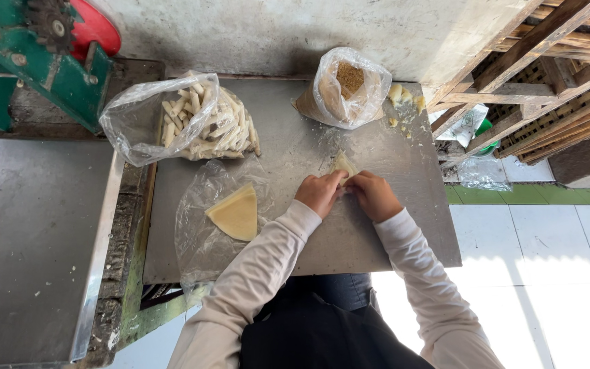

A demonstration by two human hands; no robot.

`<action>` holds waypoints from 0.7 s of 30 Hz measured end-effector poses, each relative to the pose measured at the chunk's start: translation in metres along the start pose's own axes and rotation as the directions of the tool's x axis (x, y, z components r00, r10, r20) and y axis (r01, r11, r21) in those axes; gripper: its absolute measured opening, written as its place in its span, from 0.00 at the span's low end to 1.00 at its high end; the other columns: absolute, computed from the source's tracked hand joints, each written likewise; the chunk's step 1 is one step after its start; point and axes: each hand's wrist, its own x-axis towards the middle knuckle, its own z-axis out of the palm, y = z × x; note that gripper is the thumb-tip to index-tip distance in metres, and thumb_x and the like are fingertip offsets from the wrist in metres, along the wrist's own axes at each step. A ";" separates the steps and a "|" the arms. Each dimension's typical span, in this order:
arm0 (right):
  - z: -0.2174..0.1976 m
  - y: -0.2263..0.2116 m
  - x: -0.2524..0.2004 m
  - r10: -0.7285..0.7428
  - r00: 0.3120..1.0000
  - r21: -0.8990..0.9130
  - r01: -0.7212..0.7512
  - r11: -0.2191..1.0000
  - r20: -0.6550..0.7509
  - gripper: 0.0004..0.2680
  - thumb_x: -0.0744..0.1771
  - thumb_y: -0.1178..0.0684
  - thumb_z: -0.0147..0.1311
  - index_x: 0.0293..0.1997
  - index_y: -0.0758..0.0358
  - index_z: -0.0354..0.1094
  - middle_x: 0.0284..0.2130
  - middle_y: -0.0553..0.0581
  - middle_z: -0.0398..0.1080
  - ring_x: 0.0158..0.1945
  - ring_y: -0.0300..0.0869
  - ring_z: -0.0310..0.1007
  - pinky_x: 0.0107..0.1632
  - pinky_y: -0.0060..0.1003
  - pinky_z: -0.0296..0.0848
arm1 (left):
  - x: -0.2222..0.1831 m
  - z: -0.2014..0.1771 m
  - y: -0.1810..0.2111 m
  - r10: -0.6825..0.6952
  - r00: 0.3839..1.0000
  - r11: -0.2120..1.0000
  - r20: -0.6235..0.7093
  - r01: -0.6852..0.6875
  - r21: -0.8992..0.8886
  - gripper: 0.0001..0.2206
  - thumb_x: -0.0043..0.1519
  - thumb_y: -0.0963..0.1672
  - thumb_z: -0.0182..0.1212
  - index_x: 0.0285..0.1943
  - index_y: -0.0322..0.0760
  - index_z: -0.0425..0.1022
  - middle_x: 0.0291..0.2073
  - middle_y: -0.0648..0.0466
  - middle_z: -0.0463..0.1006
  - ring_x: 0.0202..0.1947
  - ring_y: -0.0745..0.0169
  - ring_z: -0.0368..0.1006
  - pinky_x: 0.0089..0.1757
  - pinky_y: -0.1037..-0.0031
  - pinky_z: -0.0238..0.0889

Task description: The person folds small triangle-shaped food wrappers by hand, placing a small amount of granular filling from a plastic bag onto each wrapper before rolling and sealing them.

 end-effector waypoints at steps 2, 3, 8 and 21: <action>-0.001 0.002 0.009 0.090 0.993 0.003 -0.090 0.996 0.070 0.05 0.65 0.59 0.60 0.42 0.61 0.73 0.37 0.58 0.76 0.40 0.49 0.80 0.45 0.38 0.77 | 0.003 0.005 0.002 -0.119 0.993 0.993 -0.004 0.118 -0.008 0.18 0.60 0.42 0.69 0.58 0.40 0.71 0.38 0.51 0.84 0.35 0.54 0.81 0.41 0.65 0.70; -0.004 0.002 0.014 0.153 0.983 0.031 -0.156 0.987 0.100 0.07 0.64 0.57 0.62 0.43 0.62 0.70 0.37 0.58 0.76 0.40 0.49 0.79 0.45 0.39 0.76 | 0.007 0.007 0.002 -0.209 0.978 0.977 -0.016 0.208 -0.053 0.19 0.58 0.42 0.69 0.58 0.40 0.71 0.38 0.51 0.84 0.37 0.54 0.81 0.41 0.66 0.70; -0.015 -0.001 0.019 -0.058 0.997 -0.057 0.061 0.996 0.053 0.05 0.60 0.58 0.65 0.35 0.63 0.73 0.38 0.60 0.70 0.44 0.54 0.72 0.47 0.44 0.72 | 0.011 0.004 -0.001 -0.178 0.984 0.984 0.027 0.177 0.037 0.16 0.58 0.41 0.68 0.54 0.42 0.72 0.32 0.56 0.85 0.36 0.57 0.81 0.47 0.62 0.62; 0.002 0.028 0.020 0.258 0.966 0.085 -0.259 0.962 0.020 0.08 0.61 0.49 0.68 0.37 0.58 0.76 0.36 0.56 0.67 0.37 0.46 0.70 0.42 0.38 0.70 | 0.026 -0.006 0.007 -0.391 0.919 0.920 0.050 0.390 0.030 0.13 0.56 0.43 0.69 0.50 0.44 0.76 0.31 0.61 0.83 0.40 0.60 0.76 0.48 0.62 0.52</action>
